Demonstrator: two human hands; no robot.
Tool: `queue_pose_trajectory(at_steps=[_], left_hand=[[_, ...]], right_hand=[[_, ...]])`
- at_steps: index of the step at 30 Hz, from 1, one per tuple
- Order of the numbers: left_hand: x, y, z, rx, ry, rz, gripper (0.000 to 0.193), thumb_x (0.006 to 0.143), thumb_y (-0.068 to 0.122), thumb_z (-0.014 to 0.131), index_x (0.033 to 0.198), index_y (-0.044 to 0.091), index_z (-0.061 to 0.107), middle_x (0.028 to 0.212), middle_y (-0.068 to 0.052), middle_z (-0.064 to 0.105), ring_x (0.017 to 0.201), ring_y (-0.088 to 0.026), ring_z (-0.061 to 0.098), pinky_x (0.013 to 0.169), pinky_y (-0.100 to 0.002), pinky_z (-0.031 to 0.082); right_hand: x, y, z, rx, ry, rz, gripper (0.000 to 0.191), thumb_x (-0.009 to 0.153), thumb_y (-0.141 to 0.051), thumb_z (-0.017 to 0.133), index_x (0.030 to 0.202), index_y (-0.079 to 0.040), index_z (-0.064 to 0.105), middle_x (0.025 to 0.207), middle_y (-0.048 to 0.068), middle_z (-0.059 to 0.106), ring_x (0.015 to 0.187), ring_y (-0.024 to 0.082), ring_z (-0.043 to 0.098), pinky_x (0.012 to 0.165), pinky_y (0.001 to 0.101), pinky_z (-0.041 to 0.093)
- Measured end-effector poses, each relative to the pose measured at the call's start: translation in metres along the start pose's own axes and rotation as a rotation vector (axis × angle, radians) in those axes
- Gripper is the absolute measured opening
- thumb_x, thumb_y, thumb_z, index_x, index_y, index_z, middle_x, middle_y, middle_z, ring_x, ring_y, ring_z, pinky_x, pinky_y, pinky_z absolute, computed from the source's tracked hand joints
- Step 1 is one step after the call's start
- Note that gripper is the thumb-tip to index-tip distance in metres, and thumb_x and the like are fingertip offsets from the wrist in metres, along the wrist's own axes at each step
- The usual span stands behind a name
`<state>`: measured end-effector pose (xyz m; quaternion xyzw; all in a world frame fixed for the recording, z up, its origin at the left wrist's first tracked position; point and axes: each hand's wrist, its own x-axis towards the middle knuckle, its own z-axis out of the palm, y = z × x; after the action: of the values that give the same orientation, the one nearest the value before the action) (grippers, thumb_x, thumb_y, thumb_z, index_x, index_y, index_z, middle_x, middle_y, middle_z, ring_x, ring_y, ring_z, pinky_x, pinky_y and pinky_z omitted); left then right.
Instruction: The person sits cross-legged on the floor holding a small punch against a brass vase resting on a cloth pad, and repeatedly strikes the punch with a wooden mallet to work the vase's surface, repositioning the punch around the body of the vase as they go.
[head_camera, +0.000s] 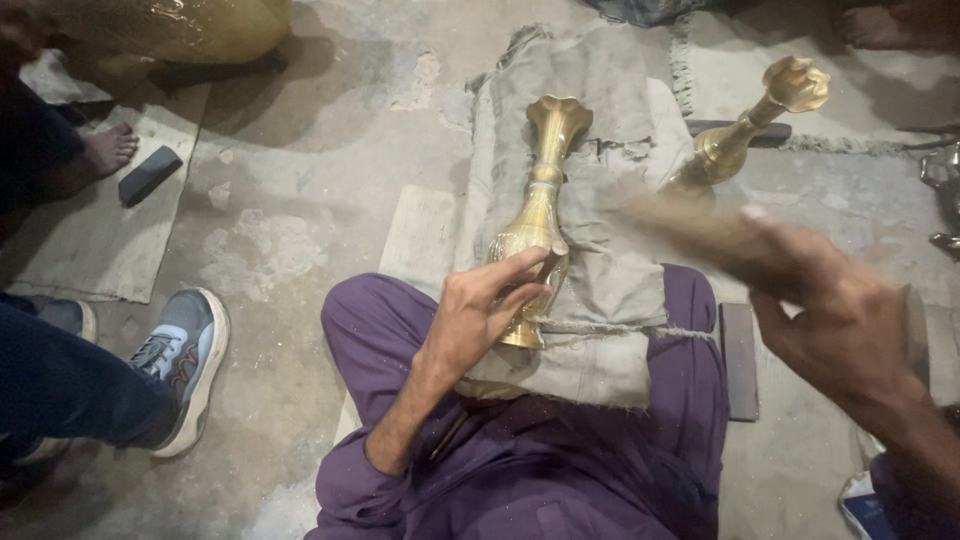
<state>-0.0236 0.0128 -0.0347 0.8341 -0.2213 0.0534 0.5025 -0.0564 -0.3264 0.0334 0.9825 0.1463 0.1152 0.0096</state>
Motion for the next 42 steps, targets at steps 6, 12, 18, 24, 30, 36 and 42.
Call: queue_pose_trajectory(at_steps=[6, 12, 18, 24, 30, 36, 42], left_hand=[[0.001, -0.002, 0.001, 0.01, 0.037, 0.055, 0.046, 0.091, 0.013, 0.078, 0.136, 0.012, 0.065, 0.109, -0.013, 0.079, 0.096, -0.018, 0.08, 0.079, -0.032, 0.066], [0.002, -0.005, 0.005, -0.015, 0.011, 0.018, 0.047, 0.091, 0.013, 0.078, 0.136, 0.014, 0.066, 0.11, -0.012, 0.079, 0.095, -0.018, 0.08, 0.079, -0.03, 0.067], [-0.002, -0.002, 0.002, -0.039, 0.012, -0.002, 0.045, 0.092, 0.013, 0.077, 0.136, 0.012, 0.066, 0.108, -0.012, 0.08, 0.097, -0.019, 0.08, 0.08, -0.031, 0.067], [0.0, 0.001, 0.002, -0.01, 0.037, 0.058, 0.046, 0.09, 0.011, 0.08, 0.134, 0.011, 0.067, 0.111, -0.013, 0.078, 0.098, -0.019, 0.08, 0.082, -0.032, 0.065], [0.0, -0.001, 0.003, -0.071, 0.049, 0.09, 0.045, 0.094, 0.009, 0.075, 0.137, 0.01, 0.064, 0.119, -0.013, 0.077, 0.104, -0.019, 0.079, 0.088, -0.031, 0.066], [-0.001, -0.002, 0.003, -0.008, 0.006, -0.025, 0.045, 0.092, 0.015, 0.077, 0.135, 0.012, 0.066, 0.108, -0.011, 0.08, 0.095, -0.017, 0.08, 0.079, -0.03, 0.066], [-0.002, -0.004, 0.003, -0.01, 0.031, 0.054, 0.045, 0.092, 0.015, 0.078, 0.136, 0.012, 0.067, 0.11, -0.012, 0.079, 0.096, -0.018, 0.08, 0.08, -0.032, 0.065]], right_hand=[[-0.002, 0.0, -0.005, -0.095, 0.084, -0.066, 0.057, 0.093, -0.01, 0.073, 0.146, -0.025, 0.059, 0.102, 0.005, 0.077, 0.072, 0.021, 0.071, 0.06, 0.0368, 0.057], [0.003, 0.0, -0.014, 0.147, 0.07, 0.017, 0.064, 0.086, -0.01, 0.074, 0.147, -0.02, 0.058, 0.105, 0.009, 0.073, 0.077, 0.025, 0.072, 0.065, 0.0393, 0.059], [0.007, -0.004, -0.011, 0.188, 0.086, 0.071, 0.061, 0.09, -0.016, 0.073, 0.148, -0.015, 0.054, 0.1, 0.008, 0.069, 0.078, 0.021, 0.067, 0.064, 0.0353, 0.056], [0.005, -0.003, -0.007, 0.099, 0.174, -0.067, 0.047, 0.095, -0.019, 0.071, 0.142, -0.021, 0.062, 0.098, 0.003, 0.071, 0.075, 0.017, 0.068, 0.061, 0.0347, 0.054], [0.004, 0.012, 0.003, -0.149, 0.008, -0.079, 0.044, 0.099, -0.019, 0.071, 0.142, -0.026, 0.067, 0.103, 0.003, 0.077, 0.062, 0.013, 0.065, 0.053, 0.0305, 0.054], [-0.003, 0.013, 0.008, 0.011, 0.016, -0.017, 0.04, 0.098, -0.023, 0.071, 0.138, -0.03, 0.069, 0.104, 0.002, 0.077, 0.07, 0.015, 0.069, 0.062, 0.0332, 0.057], [0.007, 0.005, -0.004, 0.418, 0.102, 0.073, 0.043, 0.092, -0.021, 0.07, 0.133, -0.017, 0.058, 0.101, 0.004, 0.071, 0.078, 0.021, 0.07, 0.067, 0.0379, 0.058]])
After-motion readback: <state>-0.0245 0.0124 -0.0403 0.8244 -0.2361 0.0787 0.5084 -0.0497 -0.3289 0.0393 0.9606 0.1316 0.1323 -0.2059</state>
